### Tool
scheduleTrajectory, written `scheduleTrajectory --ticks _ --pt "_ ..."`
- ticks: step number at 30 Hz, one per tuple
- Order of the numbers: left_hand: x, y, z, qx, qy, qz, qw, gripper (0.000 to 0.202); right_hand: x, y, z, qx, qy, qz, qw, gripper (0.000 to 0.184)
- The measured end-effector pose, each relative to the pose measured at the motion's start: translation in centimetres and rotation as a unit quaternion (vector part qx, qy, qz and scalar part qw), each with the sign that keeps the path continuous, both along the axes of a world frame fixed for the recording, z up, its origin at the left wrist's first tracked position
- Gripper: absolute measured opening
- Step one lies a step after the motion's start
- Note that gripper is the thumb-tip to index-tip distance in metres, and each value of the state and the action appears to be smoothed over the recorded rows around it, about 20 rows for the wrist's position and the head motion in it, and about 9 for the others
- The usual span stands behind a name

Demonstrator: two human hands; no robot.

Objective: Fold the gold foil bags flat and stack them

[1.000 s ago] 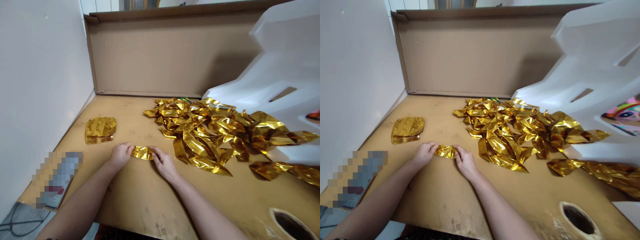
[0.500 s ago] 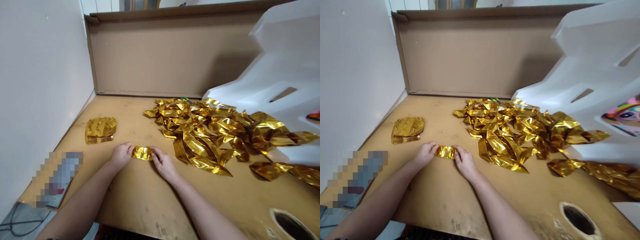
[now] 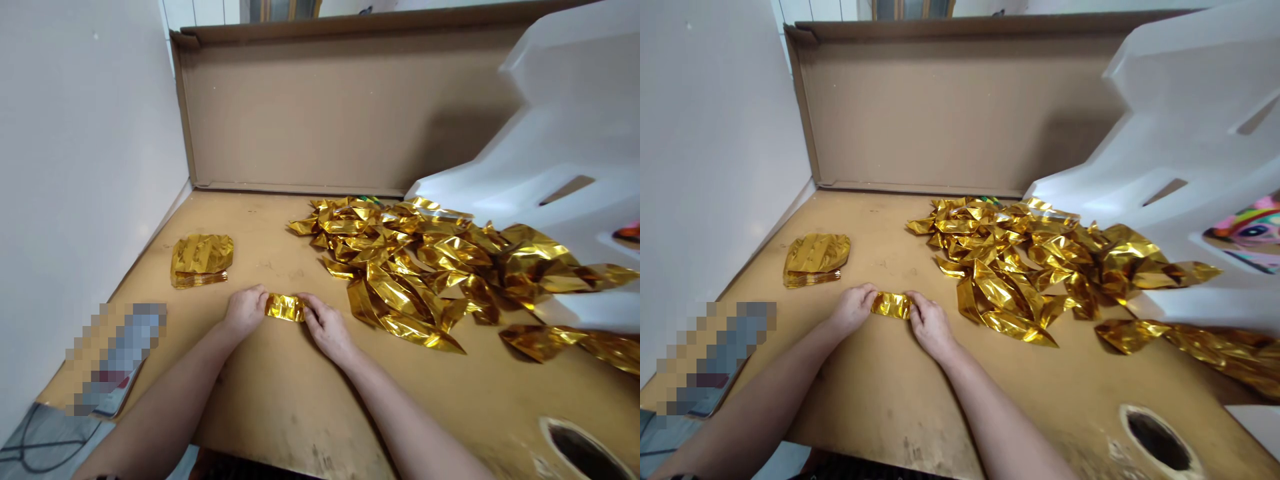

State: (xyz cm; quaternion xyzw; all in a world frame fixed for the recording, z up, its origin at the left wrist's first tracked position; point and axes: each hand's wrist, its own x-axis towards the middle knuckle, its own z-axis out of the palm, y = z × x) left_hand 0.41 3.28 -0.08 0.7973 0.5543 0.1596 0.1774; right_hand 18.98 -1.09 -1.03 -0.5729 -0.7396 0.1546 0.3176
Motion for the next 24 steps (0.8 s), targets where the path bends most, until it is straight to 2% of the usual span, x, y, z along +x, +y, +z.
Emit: scheduleTrajectory --ticks 14,24 --pt "-0.01 0.14 -0.21 -0.010 -0.036 0.003 0.999 0.023 -0.12 -0.11 0.44 -0.001 0.021 0.004 1.000 0.034" --pt "-0.32 0.18 -0.18 -0.028 -0.202 0.024 0.979 0.023 0.16 -0.01 0.86 -0.026 0.131 -0.008 0.991 0.030"
